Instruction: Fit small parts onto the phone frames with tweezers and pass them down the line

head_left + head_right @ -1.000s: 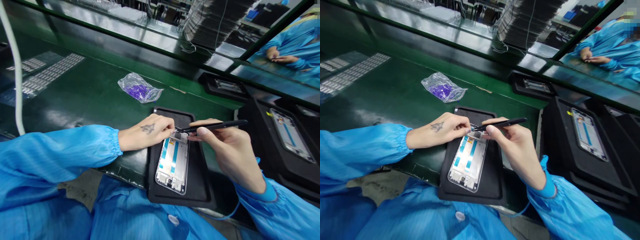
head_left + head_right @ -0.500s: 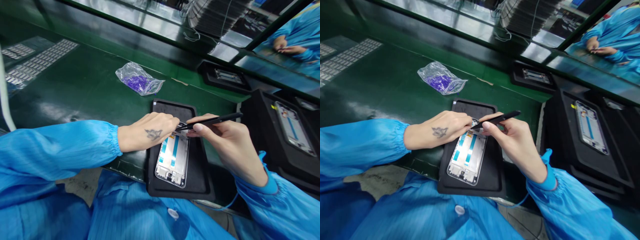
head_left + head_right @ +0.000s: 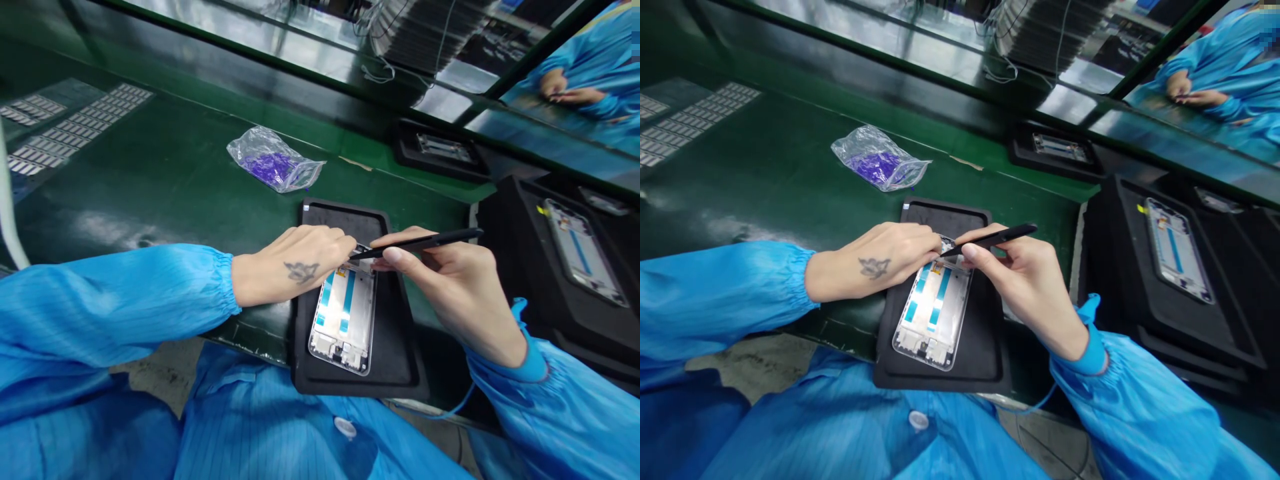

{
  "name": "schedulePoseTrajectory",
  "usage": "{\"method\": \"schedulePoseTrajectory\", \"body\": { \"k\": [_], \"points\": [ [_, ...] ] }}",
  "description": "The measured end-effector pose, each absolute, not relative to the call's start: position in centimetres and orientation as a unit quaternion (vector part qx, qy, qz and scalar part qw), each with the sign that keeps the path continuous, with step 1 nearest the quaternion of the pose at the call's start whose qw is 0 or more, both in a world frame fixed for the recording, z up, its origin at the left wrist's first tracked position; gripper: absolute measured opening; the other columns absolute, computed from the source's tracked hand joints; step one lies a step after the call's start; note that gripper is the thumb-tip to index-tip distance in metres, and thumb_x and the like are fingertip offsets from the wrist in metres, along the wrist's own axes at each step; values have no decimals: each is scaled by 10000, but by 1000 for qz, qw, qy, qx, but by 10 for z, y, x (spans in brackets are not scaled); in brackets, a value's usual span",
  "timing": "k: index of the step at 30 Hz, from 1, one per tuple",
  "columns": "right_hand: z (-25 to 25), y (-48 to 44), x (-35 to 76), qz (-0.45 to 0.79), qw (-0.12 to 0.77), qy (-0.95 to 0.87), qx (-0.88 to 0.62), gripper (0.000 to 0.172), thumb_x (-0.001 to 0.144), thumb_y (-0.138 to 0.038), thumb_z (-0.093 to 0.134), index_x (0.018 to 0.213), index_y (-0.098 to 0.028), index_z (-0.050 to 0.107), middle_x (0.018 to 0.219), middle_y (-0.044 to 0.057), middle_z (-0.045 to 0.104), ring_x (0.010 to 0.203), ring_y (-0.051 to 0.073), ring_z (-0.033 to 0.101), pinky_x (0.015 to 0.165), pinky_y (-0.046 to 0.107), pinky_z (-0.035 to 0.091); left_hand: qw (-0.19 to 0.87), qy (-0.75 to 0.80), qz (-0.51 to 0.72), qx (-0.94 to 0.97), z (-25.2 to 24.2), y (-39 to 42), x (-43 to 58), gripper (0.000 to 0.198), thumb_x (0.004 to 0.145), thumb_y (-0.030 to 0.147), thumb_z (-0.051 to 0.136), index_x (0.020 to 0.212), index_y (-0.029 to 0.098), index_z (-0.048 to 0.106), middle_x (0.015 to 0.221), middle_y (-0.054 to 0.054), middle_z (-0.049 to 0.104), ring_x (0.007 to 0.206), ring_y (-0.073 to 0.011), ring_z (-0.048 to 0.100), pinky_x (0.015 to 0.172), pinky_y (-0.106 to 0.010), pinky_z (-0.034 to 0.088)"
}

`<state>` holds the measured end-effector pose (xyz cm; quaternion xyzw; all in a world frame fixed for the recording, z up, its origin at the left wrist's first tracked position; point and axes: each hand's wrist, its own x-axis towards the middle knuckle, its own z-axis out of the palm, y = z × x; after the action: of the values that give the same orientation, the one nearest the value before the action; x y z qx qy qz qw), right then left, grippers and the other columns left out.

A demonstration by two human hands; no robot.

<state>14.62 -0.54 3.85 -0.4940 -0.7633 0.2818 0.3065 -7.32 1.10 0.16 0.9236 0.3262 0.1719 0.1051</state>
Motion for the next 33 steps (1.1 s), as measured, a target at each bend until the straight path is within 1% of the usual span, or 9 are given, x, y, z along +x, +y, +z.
{"method": "schedulePoseTrajectory", "body": {
  "k": [3, 6, 8, 10, 14, 17, 22, 29, 33],
  "points": [
    [28, 3, 156, 256, 338, -750, -507, 192, 892, -387, 685, 773, -257, 761, 942, 31, 760, 846, 231, 703, 774, 380, 555, 35, 290, 213, 933, 9, -3, -75, 231, 1056, 256, 401, 1003, 141, 594, 935, -74, 624, 860, -227, 565, 718, -345, 445],
    [15, 11, 164, 266, 371, -720, -523, 150, 889, -381, 689, 912, -255, 768, 949, 30, 750, 829, 217, 705, 753, 359, 548, 32, 169, 212, 962, 11, -30, -75, 239, 1033, 375, 473, 938, 185, 581, 851, -46, 581, 776, -205, 521, 618, -335, 402],
    [8, 14, 167, 273, 381, -712, -523, 152, 892, -374, 687, 947, -257, 768, 953, 26, 744, 830, 206, 703, 756, 346, 545, 45, 143, 174, 973, 6, -46, -73, 173, 1005, 337, 530, 918, 194, 573, 848, -43, 559, 776, -203, 510, 593, -336, 382],
    [4, 15, 167, 280, 382, -712, -519, 144, 896, -367, 684, 941, -259, 769, 963, 23, 742, 858, 202, 702, 775, 339, 543, 52, 147, 158, 975, -1, -55, -72, 99, 972, 238, 563, 888, 188, 569, 849, -44, 540, 789, -205, 505, 582, -339, 371],
    [2, 15, 166, 302, 377, -715, -505, 140, 904, -365, 678, 947, -266, 767, 981, 22, 738, 901, 210, 707, 788, 342, 545, 74, 101, 164, 978, -2, -56, -71, 166, 961, 153, 504, 806, 169, 565, 817, -50, 503, 771, -199, 479, 526, -339, 330],
    [4, 14, 166, 300, 378, -724, -493, 127, 911, -348, 673, 950, -271, 766, 986, 20, 736, 904, 208, 707, 791, 343, 549, 102, 87, 147, 980, 13, -53, -72, 189, 966, 148, 466, 806, 163, 566, 812, -55, 488, 751, -199, 457, 490, -335, 305],
    [10, 10, 161, 250, 361, -756, -485, 107, 922, -275, 659, 942, -266, 763, 960, 18, 744, 869, 176, 693, 721, 297, 545, 134, 114, 185, 967, 34, -52, -72, 193, 981, 176, 457, 814, 179, 553, 778, -47, 454, 718, -202, 412, 460, -338, 266],
    [10, 3, 156, 218, 345, -777, -478, 122, 924, -241, 647, 990, -256, 748, 958, 22, 737, 827, 159, 689, 649, 272, 550, 135, 115, 203, 963, 38, -51, -68, 196, 963, 157, 485, 782, 185, 554, 762, -41, 433, 711, -198, 394, 453, -354, 253],
    [8, 4, 157, 204, 342, -790, -465, 132, 927, -231, 640, 1006, -265, 740, 962, 20, 735, 842, 170, 693, 666, 289, 559, 128, 114, 209, 963, 38, -51, -67, 197, 947, 135, 500, 760, 183, 543, 761, -37, 416, 710, -189, 392, 450, -349, 227]
  ]
}}
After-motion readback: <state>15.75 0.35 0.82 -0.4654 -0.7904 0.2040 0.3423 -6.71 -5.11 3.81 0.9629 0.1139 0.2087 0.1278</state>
